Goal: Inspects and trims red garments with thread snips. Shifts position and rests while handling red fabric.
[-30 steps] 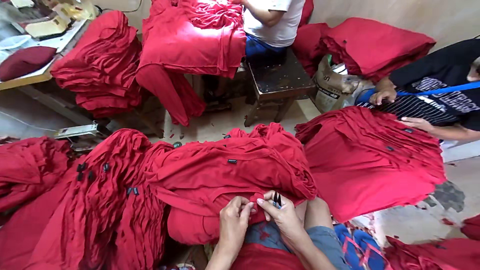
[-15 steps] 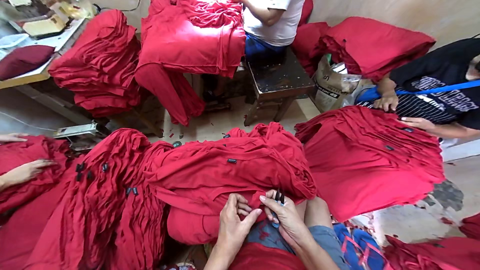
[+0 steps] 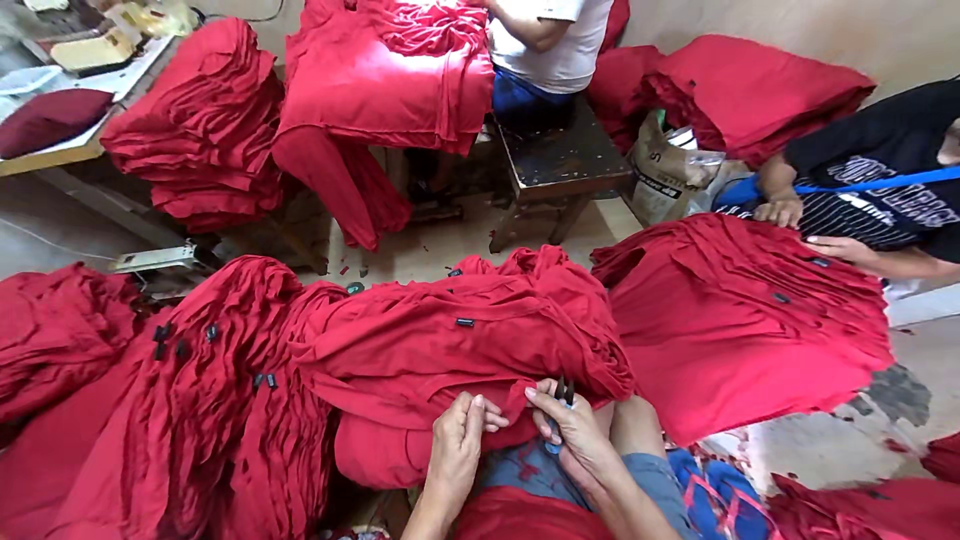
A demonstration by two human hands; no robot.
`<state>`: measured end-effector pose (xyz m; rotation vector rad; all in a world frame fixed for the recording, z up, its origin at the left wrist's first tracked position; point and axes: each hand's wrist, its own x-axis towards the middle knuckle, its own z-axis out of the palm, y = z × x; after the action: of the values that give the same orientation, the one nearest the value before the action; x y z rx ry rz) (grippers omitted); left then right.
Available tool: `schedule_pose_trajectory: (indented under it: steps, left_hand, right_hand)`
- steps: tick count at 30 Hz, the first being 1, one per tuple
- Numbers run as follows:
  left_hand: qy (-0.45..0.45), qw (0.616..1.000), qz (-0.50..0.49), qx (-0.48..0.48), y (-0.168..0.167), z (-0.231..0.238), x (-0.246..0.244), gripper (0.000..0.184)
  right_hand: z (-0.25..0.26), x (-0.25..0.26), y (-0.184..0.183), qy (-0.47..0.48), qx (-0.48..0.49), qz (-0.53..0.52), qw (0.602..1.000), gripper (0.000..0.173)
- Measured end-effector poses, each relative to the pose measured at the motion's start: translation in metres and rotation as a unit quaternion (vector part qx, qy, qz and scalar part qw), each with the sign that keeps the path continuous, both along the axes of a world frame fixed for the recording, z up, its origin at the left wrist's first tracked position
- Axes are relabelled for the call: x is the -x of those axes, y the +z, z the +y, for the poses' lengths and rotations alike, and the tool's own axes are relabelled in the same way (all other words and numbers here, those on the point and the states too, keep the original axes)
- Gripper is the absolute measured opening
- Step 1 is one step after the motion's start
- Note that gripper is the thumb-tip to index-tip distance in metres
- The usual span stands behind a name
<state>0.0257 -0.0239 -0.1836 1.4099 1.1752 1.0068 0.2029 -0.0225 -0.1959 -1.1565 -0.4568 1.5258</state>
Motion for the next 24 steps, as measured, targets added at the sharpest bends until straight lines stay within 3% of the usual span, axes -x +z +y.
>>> schedule_pose_trajectory:
  steps: [5,7,10,14,17,21,24]
  left_hand:
    - [0.004,0.994,0.069,-0.086,-0.011,-0.002,-0.007,0.012]
    - [0.004,0.98,0.136,-0.143,-0.015,-0.001,-0.013,0.022]
    - [0.017,0.956,0.21,-0.206,-0.017,0.0,-0.016,0.014]
    - [-0.019,0.964,0.181,-0.196,-0.012,-0.001,-0.009,0.016]
    - [-0.1,0.969,0.15,-0.169,0.001,-0.009,0.003,0.018]
    - [-0.229,0.967,0.087,-0.071,0.018,-0.019,0.036,0.041]
    - [-0.122,0.98,0.108,-0.117,0.019,-0.02,0.055,0.039]
  right_hand:
    - [0.0,0.003,0.002,-0.006,0.001,0.003,1.0,0.007]
    - [-0.001,0.004,0.003,-0.008,-0.01,-0.019,1.0,0.006]
    - [-0.003,0.007,0.003,-0.012,-0.027,-0.057,0.998,0.005]
    - [-0.003,0.008,0.001,-0.015,-0.047,-0.087,0.995,0.007]
    - [-0.003,0.009,0.001,-0.012,-0.048,-0.091,0.995,0.01]
    - [-0.002,0.005,-0.001,-0.012,-0.049,-0.099,0.994,0.008]
    - [-0.002,0.003,0.0,-0.015,-0.055,-0.103,0.993,0.008]
